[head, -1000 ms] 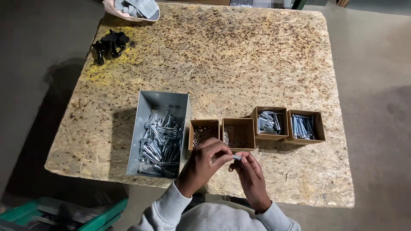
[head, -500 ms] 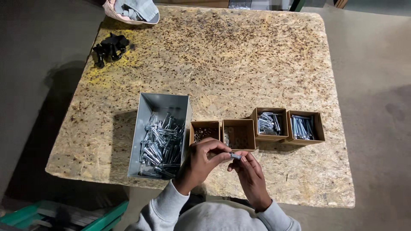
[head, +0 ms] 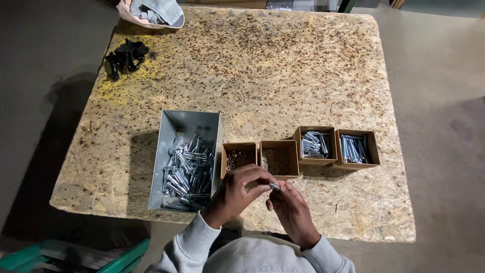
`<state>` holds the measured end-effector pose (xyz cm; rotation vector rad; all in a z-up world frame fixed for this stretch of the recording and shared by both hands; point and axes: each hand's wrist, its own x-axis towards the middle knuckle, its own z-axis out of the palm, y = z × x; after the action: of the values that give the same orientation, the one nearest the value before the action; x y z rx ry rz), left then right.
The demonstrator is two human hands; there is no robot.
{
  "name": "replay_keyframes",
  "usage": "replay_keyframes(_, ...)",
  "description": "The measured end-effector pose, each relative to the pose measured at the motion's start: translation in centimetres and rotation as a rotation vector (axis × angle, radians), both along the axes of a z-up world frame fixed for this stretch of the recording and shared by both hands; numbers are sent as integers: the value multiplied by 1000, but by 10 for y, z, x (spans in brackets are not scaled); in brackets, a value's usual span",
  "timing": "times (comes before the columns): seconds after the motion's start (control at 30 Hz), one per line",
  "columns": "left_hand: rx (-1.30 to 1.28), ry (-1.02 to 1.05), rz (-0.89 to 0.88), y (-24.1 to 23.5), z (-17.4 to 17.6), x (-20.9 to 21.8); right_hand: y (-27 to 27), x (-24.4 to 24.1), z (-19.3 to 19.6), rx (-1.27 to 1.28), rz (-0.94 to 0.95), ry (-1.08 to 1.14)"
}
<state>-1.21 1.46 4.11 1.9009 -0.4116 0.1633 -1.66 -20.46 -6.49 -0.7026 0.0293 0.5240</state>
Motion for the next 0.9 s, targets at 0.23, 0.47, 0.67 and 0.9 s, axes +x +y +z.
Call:
replay_keyframes(0.23,-3,28,-14,1,-1,1,2,-1,5,19,-5,49)
replay_keyframes(0.47,7,-44,-19,-1,-11,1,4,-3,5,104,65,292)
replay_keyframes(0.67,-103,0,5,-6,-4,-4,4,-2,-2,94,73,353)
replay_keyframes(0.9,-258,94,95,-14,-10,-5,2,1,-4,142,81,383)
